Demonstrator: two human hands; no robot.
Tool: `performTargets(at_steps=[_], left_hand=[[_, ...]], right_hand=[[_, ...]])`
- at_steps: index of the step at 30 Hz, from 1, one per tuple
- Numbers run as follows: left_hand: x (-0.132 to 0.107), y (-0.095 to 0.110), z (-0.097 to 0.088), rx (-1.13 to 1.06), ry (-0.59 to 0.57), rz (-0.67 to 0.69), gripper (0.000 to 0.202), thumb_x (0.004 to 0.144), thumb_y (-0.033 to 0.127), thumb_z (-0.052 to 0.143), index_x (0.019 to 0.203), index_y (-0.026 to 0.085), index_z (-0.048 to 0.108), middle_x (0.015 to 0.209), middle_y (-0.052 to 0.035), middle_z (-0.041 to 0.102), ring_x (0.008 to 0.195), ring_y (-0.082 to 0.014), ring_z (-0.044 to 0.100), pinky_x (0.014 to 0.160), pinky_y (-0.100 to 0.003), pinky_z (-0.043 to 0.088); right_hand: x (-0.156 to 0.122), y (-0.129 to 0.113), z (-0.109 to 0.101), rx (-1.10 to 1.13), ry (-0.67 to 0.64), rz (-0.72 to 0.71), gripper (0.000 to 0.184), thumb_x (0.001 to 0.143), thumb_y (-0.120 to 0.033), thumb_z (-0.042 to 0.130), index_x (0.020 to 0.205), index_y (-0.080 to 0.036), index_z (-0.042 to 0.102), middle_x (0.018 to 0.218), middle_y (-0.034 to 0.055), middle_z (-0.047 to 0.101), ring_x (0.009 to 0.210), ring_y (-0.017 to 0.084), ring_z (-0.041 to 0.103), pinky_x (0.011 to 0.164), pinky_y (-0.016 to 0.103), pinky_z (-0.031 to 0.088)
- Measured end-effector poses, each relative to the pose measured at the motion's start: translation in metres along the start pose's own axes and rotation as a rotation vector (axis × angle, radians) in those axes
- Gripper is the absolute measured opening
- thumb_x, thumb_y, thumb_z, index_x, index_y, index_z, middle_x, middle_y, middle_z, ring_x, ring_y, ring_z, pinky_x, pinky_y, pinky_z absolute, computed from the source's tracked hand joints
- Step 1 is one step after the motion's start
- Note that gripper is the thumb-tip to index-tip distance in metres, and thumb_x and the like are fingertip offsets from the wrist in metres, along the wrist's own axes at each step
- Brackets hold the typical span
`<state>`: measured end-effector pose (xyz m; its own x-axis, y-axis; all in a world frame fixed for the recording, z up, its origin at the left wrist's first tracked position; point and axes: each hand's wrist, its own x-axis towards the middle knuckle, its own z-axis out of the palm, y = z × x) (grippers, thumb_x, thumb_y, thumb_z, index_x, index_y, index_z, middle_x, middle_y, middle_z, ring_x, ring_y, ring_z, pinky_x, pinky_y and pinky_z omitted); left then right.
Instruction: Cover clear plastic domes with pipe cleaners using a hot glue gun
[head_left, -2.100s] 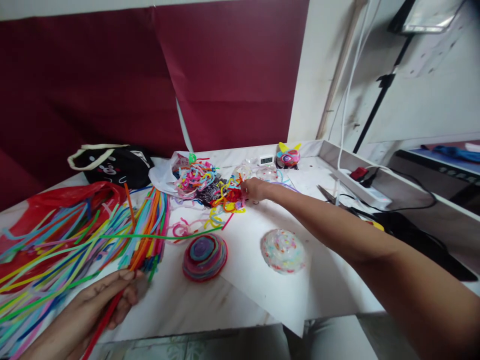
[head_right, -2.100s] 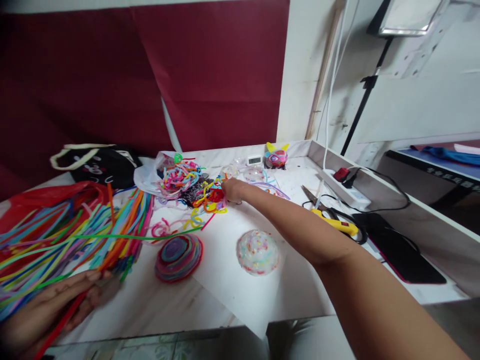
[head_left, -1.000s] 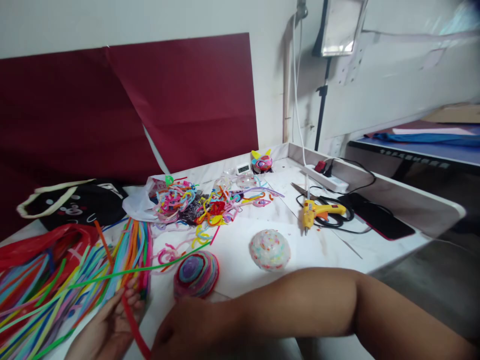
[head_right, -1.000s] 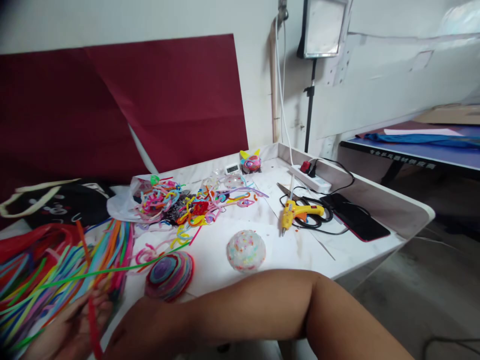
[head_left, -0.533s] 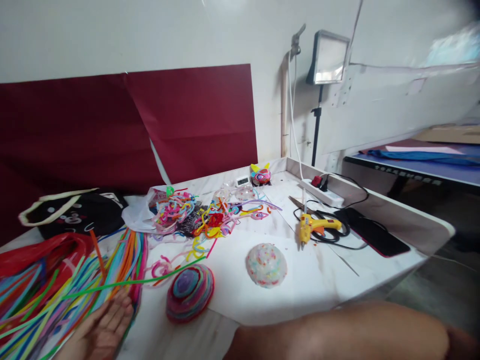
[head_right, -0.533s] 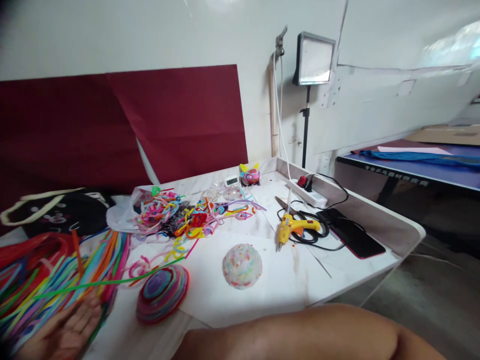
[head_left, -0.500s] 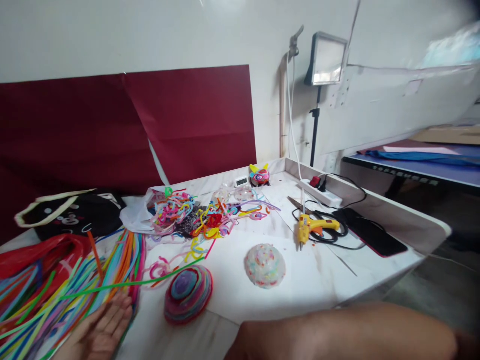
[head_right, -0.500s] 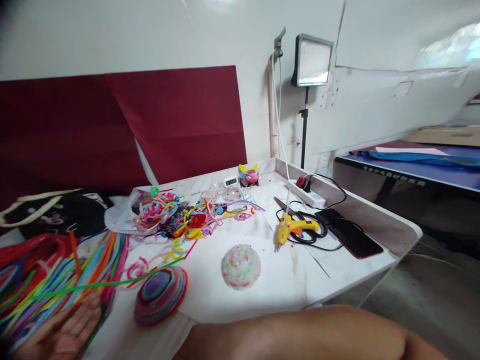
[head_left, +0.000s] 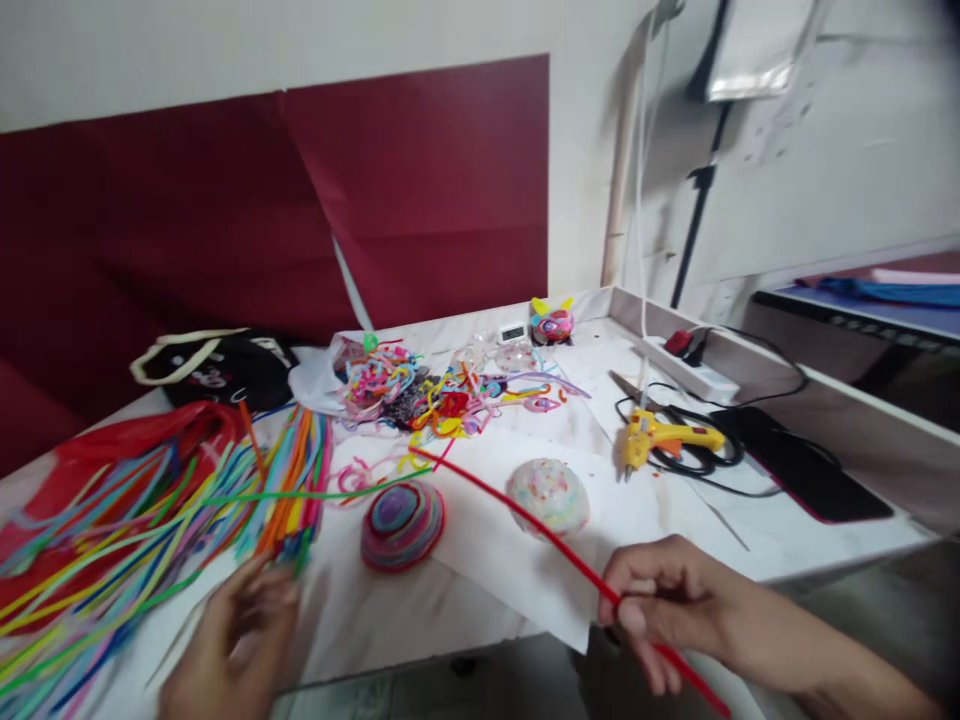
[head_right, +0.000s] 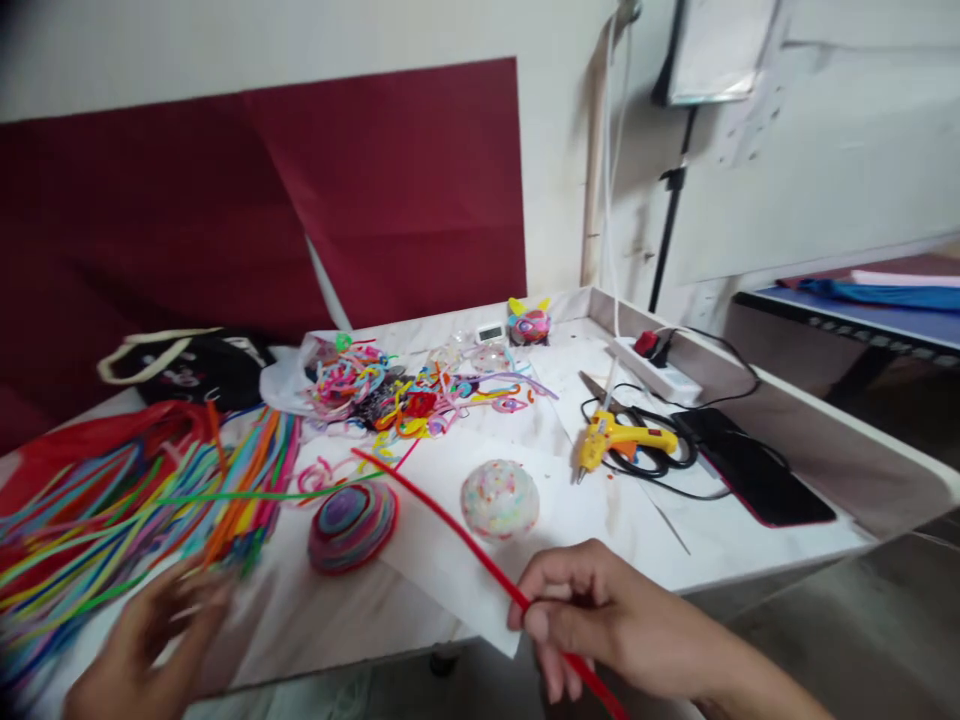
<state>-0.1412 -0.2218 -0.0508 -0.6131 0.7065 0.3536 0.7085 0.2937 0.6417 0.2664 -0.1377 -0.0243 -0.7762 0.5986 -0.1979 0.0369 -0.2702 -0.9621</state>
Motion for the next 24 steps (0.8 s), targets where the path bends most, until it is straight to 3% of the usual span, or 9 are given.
performTargets(at_steps=[2, 5, 9, 12, 19, 24], left_hand=[[-0.002, 0.022, 0.005, 0.120, -0.044, 0.123, 0.068, 0.074, 0.070, 0.055, 0.125, 0.024, 0.053, 0.123, -0.0113, 0.063, 0.103, -0.0343, 0.066, 0.087, -0.049, 0.057], [0.005, 0.046, 0.026, 0.222, -0.126, 0.313, 0.076, 0.077, 0.067, 0.055, 0.133, 0.015, 0.047, 0.138, -0.0190, 0.052, 0.130, -0.0384, 0.049, 0.108, -0.056, 0.041], [0.013, 0.053, 0.056, 0.255, -0.277, 0.408, 0.091, 0.076, 0.064, 0.063, 0.145, 0.013, 0.033, 0.149, -0.0206, 0.041, 0.140, -0.0355, 0.038, 0.114, -0.052, 0.035], [0.014, 0.055, 0.068, 0.259, -0.325, 0.398, 0.094, 0.076, 0.061, 0.064, 0.149, 0.014, 0.026, 0.148, -0.0204, 0.042, 0.139, -0.0347, 0.041, 0.113, -0.051, 0.037], [0.028, 0.049, 0.063, 0.267, -0.353, 0.402, 0.101, 0.075, 0.056, 0.068, 0.153, 0.020, 0.015, 0.153, -0.0184, 0.038, 0.142, -0.0356, 0.037, 0.112, -0.051, 0.038], [0.040, 0.036, 0.047, 0.230, -0.438, 0.374, 0.108, 0.073, 0.059, 0.070, 0.155, 0.024, 0.009, 0.149, -0.0165, 0.044, 0.137, -0.0357, 0.045, 0.106, -0.051, 0.044]], right_hand=[[-0.005, 0.004, -0.002, -0.004, 0.028, 0.020, 0.038, 0.089, -0.049, 0.063, 0.090, -0.012, 0.064, 0.064, 0.0036, 0.066, 0.054, 0.008, 0.060, 0.054, 0.018, 0.046], [-0.008, 0.007, -0.002, -0.006, 0.050, 0.043, 0.037, 0.090, -0.050, 0.061, 0.094, -0.013, 0.065, 0.065, 0.0034, 0.067, 0.057, 0.010, 0.060, 0.058, 0.021, 0.048], [-0.013, 0.013, -0.002, 0.000, 0.057, 0.056, 0.040, 0.089, -0.054, 0.061, 0.094, -0.014, 0.065, 0.064, 0.0027, 0.065, 0.057, 0.011, 0.059, 0.057, 0.023, 0.049], [-0.016, 0.018, -0.005, -0.002, 0.059, 0.064, 0.040, 0.090, -0.054, 0.059, 0.094, -0.014, 0.065, 0.065, 0.0025, 0.065, 0.058, 0.010, 0.059, 0.059, 0.022, 0.048], [-0.020, 0.019, -0.013, -0.008, 0.093, 0.053, 0.039, 0.092, -0.052, 0.058, 0.093, -0.014, 0.065, 0.069, 0.0040, 0.067, 0.061, 0.010, 0.059, 0.061, 0.023, 0.048], [-0.024, 0.018, -0.020, 0.009, 0.141, 0.049, 0.039, 0.090, -0.053, 0.060, 0.092, -0.014, 0.066, 0.068, 0.0044, 0.068, 0.059, 0.011, 0.059, 0.059, 0.024, 0.048]])
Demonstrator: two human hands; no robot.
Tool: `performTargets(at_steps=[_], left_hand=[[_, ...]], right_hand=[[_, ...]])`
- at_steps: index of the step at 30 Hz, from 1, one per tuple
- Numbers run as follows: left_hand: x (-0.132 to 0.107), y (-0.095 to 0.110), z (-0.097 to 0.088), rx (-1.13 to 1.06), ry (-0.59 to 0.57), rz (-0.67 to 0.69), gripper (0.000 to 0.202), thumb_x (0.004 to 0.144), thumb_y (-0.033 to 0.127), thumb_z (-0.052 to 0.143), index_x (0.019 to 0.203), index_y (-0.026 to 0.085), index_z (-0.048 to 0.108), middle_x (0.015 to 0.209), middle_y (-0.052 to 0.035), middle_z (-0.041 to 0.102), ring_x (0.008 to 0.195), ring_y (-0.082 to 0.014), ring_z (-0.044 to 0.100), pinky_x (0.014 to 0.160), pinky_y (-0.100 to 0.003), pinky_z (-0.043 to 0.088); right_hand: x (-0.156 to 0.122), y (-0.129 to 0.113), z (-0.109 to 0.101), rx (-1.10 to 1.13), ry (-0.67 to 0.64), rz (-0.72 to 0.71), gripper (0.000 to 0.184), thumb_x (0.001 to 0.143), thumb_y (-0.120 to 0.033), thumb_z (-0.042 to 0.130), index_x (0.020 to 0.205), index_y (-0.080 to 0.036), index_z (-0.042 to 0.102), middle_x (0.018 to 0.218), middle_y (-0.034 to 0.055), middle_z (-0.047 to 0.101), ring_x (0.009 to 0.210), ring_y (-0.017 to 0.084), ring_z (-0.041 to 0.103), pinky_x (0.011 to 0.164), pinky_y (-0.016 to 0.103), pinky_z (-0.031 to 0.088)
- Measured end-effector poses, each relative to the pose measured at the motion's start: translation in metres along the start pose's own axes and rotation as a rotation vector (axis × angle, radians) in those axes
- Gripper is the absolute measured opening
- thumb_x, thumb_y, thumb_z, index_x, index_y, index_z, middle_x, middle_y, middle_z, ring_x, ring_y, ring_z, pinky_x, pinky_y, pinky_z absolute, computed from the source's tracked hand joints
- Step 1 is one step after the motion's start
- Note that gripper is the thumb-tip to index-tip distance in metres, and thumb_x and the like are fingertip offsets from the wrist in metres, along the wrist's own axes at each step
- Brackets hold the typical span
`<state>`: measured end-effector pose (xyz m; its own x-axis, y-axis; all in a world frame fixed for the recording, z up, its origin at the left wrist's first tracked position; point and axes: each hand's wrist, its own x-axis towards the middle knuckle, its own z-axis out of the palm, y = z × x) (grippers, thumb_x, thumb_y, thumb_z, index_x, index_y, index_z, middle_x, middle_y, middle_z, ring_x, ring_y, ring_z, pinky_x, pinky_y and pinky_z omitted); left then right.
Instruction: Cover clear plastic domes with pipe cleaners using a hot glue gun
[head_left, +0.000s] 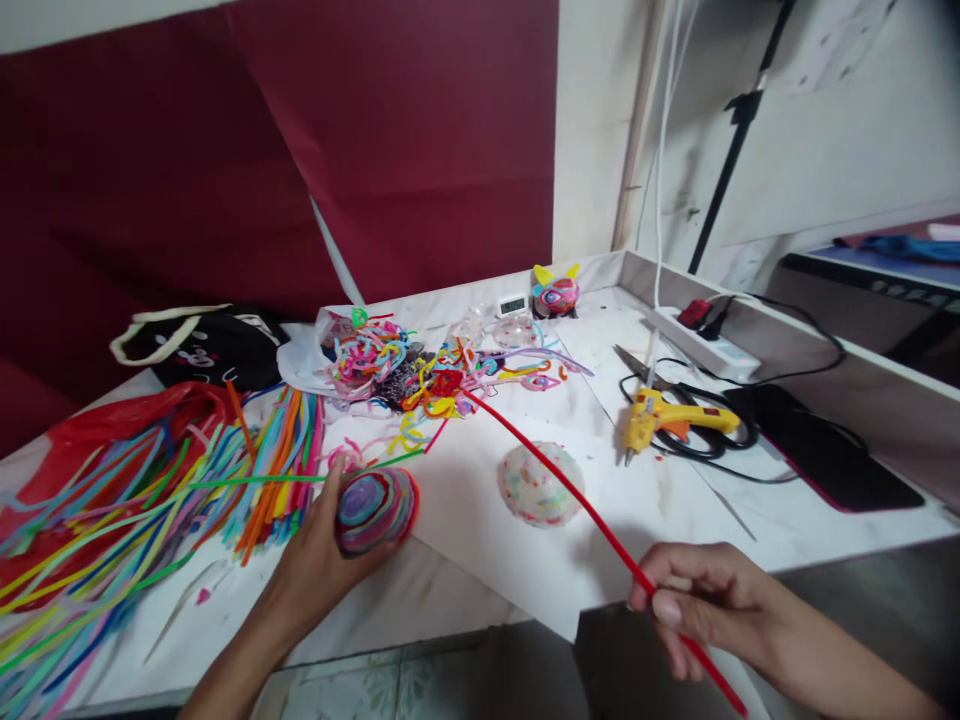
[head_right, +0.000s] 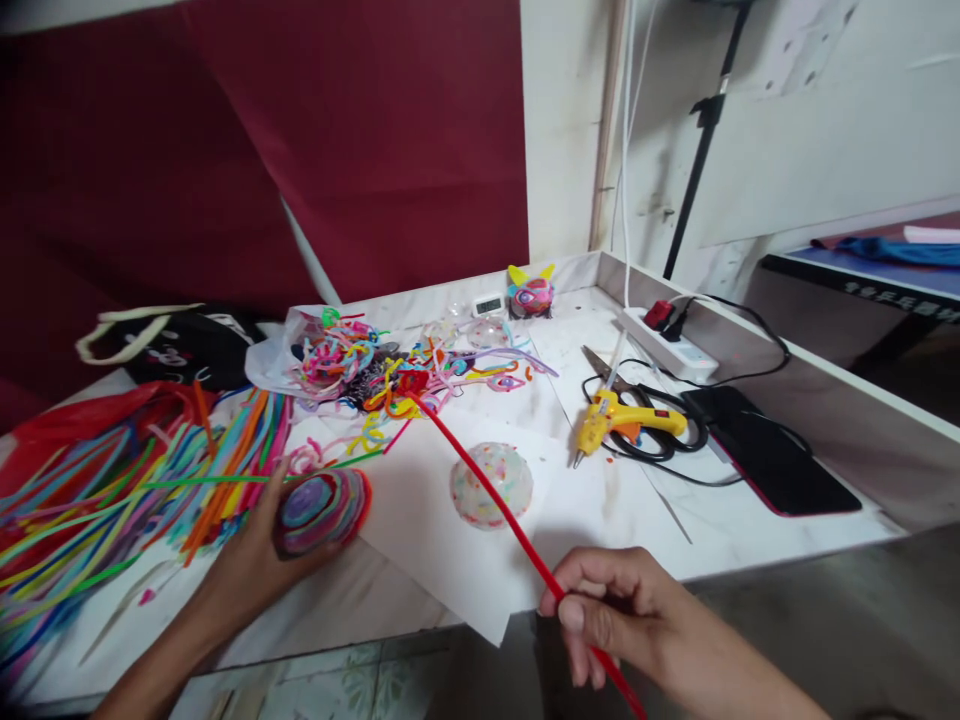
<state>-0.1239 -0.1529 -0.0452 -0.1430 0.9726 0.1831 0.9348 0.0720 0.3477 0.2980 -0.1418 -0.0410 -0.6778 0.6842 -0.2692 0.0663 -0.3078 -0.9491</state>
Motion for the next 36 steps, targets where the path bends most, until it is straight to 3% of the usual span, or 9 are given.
performTargets(at_steps=[4, 7, 12, 16, 21, 25, 29, 34, 36], left_hand=[[0.000, 0.029, -0.011, 0.055, 0.058, 0.110, 0.091, 0.077, 0.061, 0.064, 0.151, 0.025, 0.027, 0.155, -0.0130, 0.037, 0.143, -0.0362, 0.035, 0.114, -0.053, 0.035], [0.007, 0.075, -0.006, -0.028, -0.094, 0.282, 0.081, 0.082, 0.058, 0.061, 0.150, 0.025, 0.030, 0.157, -0.0115, 0.036, 0.144, -0.0327, 0.035, 0.117, -0.051, 0.032], [0.032, 0.141, 0.032, -0.081, -0.389, 0.467, 0.094, 0.078, 0.052, 0.069, 0.154, 0.020, 0.023, 0.160, -0.0152, 0.027, 0.147, -0.0328, 0.026, 0.119, -0.049, 0.028], [0.047, 0.166, 0.062, -0.038, -0.399, 0.522, 0.105, 0.063, 0.049, 0.081, 0.150, 0.017, 0.031, 0.155, -0.0219, 0.031, 0.142, -0.0394, 0.032, 0.115, -0.054, 0.033], [0.053, 0.171, 0.072, -0.081, -0.323, 0.555, 0.090, 0.063, 0.038, 0.080, 0.142, 0.020, 0.041, 0.139, -0.0164, 0.048, 0.125, -0.0345, 0.051, 0.105, -0.049, 0.045], [0.065, 0.164, 0.071, -0.138, -0.262, 0.586, 0.090, 0.064, 0.033, 0.077, 0.144, 0.020, 0.037, 0.142, -0.0164, 0.045, 0.131, -0.0335, 0.046, 0.110, -0.047, 0.040], [0.085, 0.161, 0.075, -0.142, -0.288, 0.568, 0.095, 0.065, 0.032, 0.077, 0.147, 0.013, 0.032, 0.147, -0.0193, 0.042, 0.136, -0.0323, 0.041, 0.115, -0.044, 0.035], [0.095, 0.143, 0.065, -0.093, -0.344, 0.628, 0.109, 0.065, 0.049, 0.081, 0.152, 0.014, 0.025, 0.157, -0.0189, 0.031, 0.144, -0.0346, 0.031, 0.119, -0.048, 0.028], [0.090, 0.124, 0.050, -0.017, -0.240, 0.619, 0.097, 0.075, 0.059, 0.070, 0.152, 0.017, 0.027, 0.158, -0.0166, 0.031, 0.146, -0.0340, 0.028, 0.120, -0.049, 0.026]], right_hand=[[-0.002, 0.000, -0.007, 0.026, 0.062, -0.034, 0.037, 0.089, -0.052, 0.062, 0.091, -0.015, 0.067, 0.067, 0.0041, 0.068, 0.059, 0.011, 0.060, 0.059, 0.025, 0.048], [-0.003, 0.002, -0.010, 0.048, 0.113, -0.068, 0.035, 0.088, -0.051, 0.064, 0.090, -0.016, 0.066, 0.065, 0.0038, 0.068, 0.058, 0.012, 0.060, 0.058, 0.026, 0.048], [-0.009, 0.006, -0.009, 0.059, 0.144, -0.065, 0.035, 0.088, -0.051, 0.064, 0.090, -0.016, 0.067, 0.064, 0.0036, 0.068, 0.057, 0.012, 0.060, 0.057, 0.026, 0.048], [-0.018, 0.008, -0.008, 0.063, 0.176, -0.061, 0.036, 0.088, -0.051, 0.063, 0.089, -0.016, 0.067, 0.063, 0.0033, 0.067, 0.057, 0.013, 0.061, 0.057, 0.026, 0.048], [-0.023, 0.011, -0.012, 0.076, 0.201, -0.057, 0.036, 0.088, -0.052, 0.064, 0.089, -0.016, 0.068, 0.062, 0.0025, 0.066, 0.057, 0.013, 0.061, 0.058, 0.026, 0.048], [-0.023, 0.012, -0.016, 0.056, 0.219, -0.057, 0.038, 0.087, -0.054, 0.063, 0.089, -0.016, 0.068, 0.063, 0.0033, 0.066, 0.056, 0.013, 0.060, 0.057, 0.026, 0.046], [-0.020, 0.013, -0.017, 0.048, 0.219, -0.058, 0.037, 0.088, -0.052, 0.063, 0.090, -0.016, 0.068, 0.063, 0.0030, 0.066, 0.056, 0.012, 0.059, 0.057, 0.026, 0.045], [-0.021, 0.016, -0.018, 0.051, 0.213, -0.066, 0.036, 0.089, -0.051, 0.061, 0.092, -0.016, 0.068, 0.063, 0.0030, 0.066, 0.056, 0.012, 0.059, 0.057, 0.026, 0.045], [-0.023, 0.017, -0.019, 0.054, 0.216, -0.058, 0.036, 0.090, -0.051, 0.061, 0.092, -0.016, 0.068, 0.063, 0.0030, 0.066, 0.056, 0.012, 0.059, 0.057, 0.026, 0.045]])
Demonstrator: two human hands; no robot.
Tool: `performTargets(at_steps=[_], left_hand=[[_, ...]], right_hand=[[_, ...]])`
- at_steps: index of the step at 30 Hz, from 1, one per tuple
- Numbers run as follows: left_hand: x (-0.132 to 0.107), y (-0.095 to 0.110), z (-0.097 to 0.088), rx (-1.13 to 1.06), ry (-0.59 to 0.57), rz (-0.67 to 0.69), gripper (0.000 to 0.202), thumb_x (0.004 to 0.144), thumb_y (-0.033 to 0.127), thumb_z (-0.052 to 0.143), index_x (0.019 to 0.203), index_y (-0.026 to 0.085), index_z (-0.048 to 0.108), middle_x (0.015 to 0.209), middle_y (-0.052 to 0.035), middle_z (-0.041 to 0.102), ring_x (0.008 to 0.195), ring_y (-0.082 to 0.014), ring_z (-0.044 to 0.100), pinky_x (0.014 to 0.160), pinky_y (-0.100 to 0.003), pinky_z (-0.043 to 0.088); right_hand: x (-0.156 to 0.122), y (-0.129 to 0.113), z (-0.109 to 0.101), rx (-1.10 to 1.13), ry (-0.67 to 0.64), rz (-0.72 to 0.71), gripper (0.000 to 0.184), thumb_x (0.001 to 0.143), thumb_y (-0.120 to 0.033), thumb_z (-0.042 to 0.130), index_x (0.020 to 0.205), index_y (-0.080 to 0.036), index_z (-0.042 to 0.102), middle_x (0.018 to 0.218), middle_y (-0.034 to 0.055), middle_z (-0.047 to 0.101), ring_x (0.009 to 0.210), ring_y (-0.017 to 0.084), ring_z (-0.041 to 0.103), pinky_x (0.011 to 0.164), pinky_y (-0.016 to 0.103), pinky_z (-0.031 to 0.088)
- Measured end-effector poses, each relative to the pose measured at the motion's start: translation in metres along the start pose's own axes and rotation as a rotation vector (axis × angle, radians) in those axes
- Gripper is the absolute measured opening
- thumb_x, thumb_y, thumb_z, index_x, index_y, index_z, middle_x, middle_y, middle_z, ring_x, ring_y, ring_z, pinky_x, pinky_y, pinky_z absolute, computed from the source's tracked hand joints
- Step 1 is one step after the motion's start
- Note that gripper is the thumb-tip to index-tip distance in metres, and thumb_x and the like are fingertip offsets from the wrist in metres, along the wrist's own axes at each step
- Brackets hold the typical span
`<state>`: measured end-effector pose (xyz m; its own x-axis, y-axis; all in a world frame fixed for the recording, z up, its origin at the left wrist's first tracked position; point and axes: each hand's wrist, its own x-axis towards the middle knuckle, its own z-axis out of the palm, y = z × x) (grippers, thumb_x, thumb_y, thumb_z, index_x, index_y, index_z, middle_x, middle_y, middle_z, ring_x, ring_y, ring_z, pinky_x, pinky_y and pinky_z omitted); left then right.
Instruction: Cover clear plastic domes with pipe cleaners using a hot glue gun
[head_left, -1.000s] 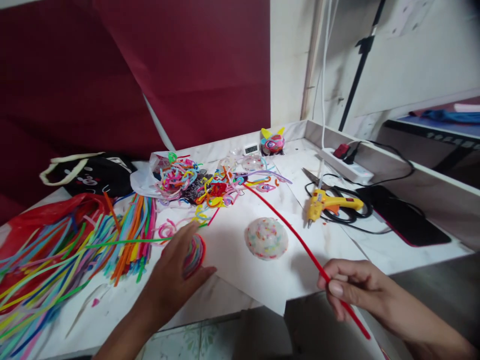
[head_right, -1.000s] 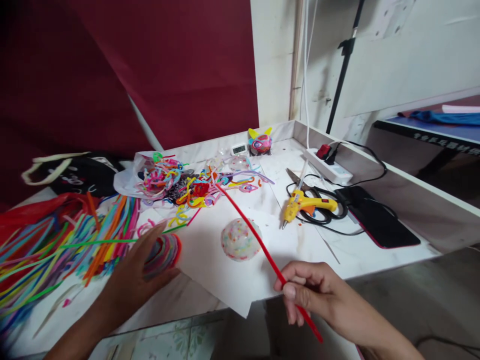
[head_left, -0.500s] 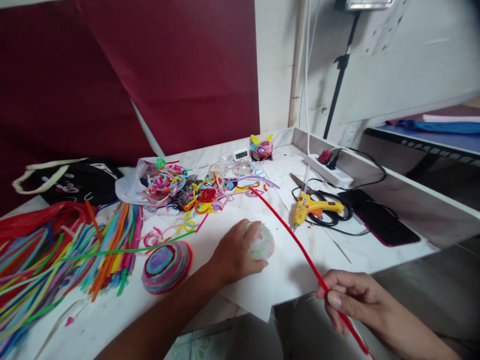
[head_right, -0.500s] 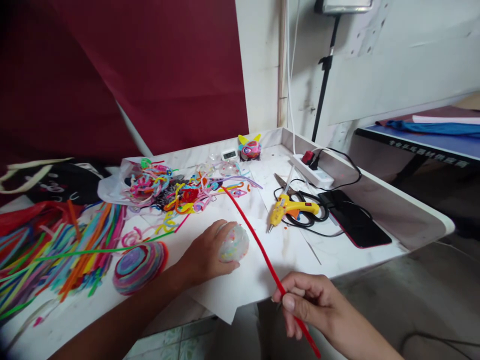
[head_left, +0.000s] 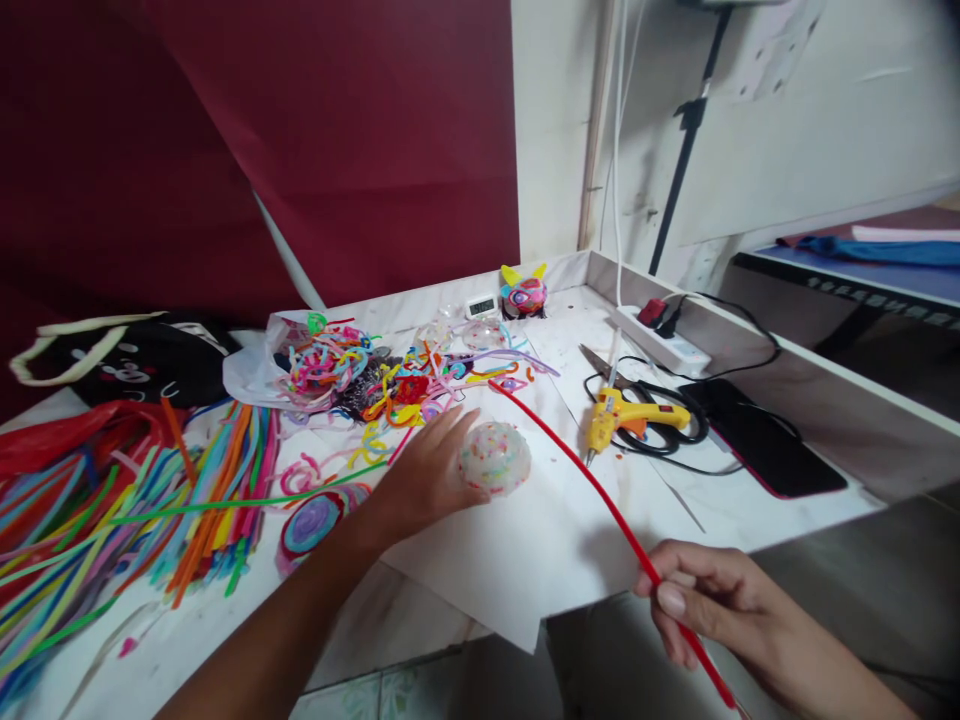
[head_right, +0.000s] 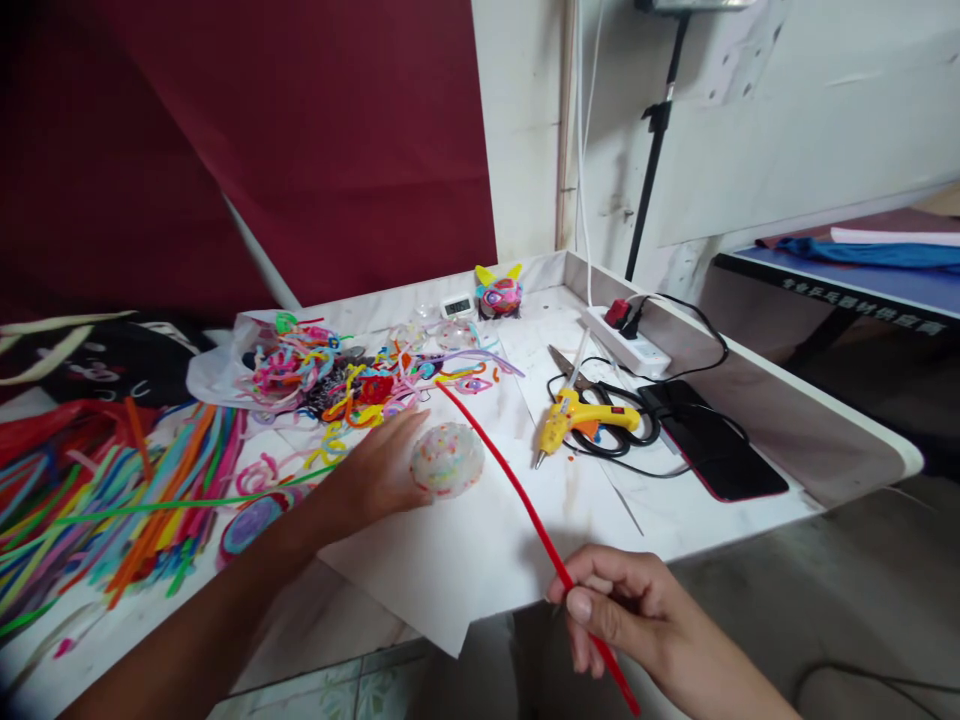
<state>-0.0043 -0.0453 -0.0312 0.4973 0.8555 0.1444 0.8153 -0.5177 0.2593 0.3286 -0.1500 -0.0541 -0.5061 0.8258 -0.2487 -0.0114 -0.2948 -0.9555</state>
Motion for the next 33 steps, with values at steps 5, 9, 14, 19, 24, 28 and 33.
performTargets(at_steps=[5, 9, 14, 19, 24, 28, 33], left_hand=[[-0.073, -0.027, -0.029, 0.216, 0.090, -0.243, 0.086, 0.077, 0.065, 0.063, 0.147, 0.022, 0.038, 0.152, -0.0153, 0.042, 0.142, -0.0364, 0.036, 0.116, -0.054, 0.030], [-0.120, -0.038, -0.029, 0.264, 0.104, -0.405, 0.091, 0.075, 0.062, 0.065, 0.150, 0.023, 0.031, 0.154, -0.0136, 0.039, 0.142, -0.0361, 0.035, 0.113, -0.054, 0.035], [-0.137, -0.045, -0.017, 0.274, 0.088, -0.506, 0.085, 0.076, 0.055, 0.066, 0.147, 0.019, 0.036, 0.150, -0.0163, 0.041, 0.136, -0.0367, 0.044, 0.108, -0.051, 0.042], [-0.131, -0.050, -0.023, 0.260, 0.108, -0.472, 0.081, 0.075, 0.048, 0.068, 0.145, 0.020, 0.037, 0.143, -0.0137, 0.050, 0.131, -0.0327, 0.050, 0.106, -0.046, 0.045], [-0.118, -0.067, -0.033, 0.262, 0.149, -0.485, 0.086, 0.073, 0.047, 0.069, 0.147, 0.019, 0.034, 0.144, -0.0146, 0.049, 0.132, -0.0344, 0.048, 0.106, -0.046, 0.045], [-0.103, -0.086, -0.032, 0.259, 0.119, -0.470, 0.087, 0.072, 0.045, 0.069, 0.146, 0.016, 0.035, 0.145, -0.0163, 0.048, 0.134, -0.0336, 0.047, 0.108, -0.045, 0.042], [-0.095, -0.109, -0.034, 0.262, 0.101, -0.424, 0.089, 0.072, 0.048, 0.070, 0.147, 0.015, 0.035, 0.147, -0.0179, 0.046, 0.135, -0.0340, 0.046, 0.108, -0.046, 0.041]], right_hand=[[-0.002, 0.001, -0.004, 0.002, 0.005, 0.034, 0.035, 0.089, -0.051, 0.062, 0.087, -0.017, 0.067, 0.065, 0.0037, 0.068, 0.057, 0.012, 0.059, 0.057, 0.026, 0.045], [0.004, 0.003, 0.000, 0.017, -0.024, 0.059, 0.035, 0.089, -0.053, 0.062, 0.089, -0.018, 0.069, 0.066, 0.0041, 0.068, 0.059, 0.013, 0.059, 0.058, 0.026, 0.046], [0.010, 0.004, 0.009, 0.000, -0.081, 0.050, 0.036, 0.089, -0.054, 0.060, 0.089, -0.019, 0.070, 0.067, 0.0040, 0.068, 0.060, 0.013, 0.058, 0.059, 0.026, 0.047], [0.009, 0.008, 0.007, 0.003, -0.099, 0.051, 0.031, 0.091, -0.051, 0.059, 0.094, -0.021, 0.069, 0.068, 0.0014, 0.067, 0.061, 0.012, 0.061, 0.060, 0.025, 0.047], [0.006, 0.014, 0.004, -0.023, -0.105, 0.049, 0.030, 0.092, -0.049, 0.058, 0.097, -0.022, 0.069, 0.069, 0.0018, 0.068, 0.062, 0.013, 0.063, 0.061, 0.026, 0.048], [0.004, 0.016, 0.007, -0.022, -0.097, 0.037, 0.028, 0.093, -0.048, 0.058, 0.096, -0.022, 0.070, 0.070, 0.0022, 0.068, 0.064, 0.014, 0.063, 0.062, 0.026, 0.048], [0.001, 0.018, 0.007, -0.015, -0.094, 0.044, 0.027, 0.093, -0.047, 0.058, 0.097, -0.022, 0.070, 0.070, 0.0023, 0.068, 0.062, 0.013, 0.062, 0.061, 0.025, 0.047]])
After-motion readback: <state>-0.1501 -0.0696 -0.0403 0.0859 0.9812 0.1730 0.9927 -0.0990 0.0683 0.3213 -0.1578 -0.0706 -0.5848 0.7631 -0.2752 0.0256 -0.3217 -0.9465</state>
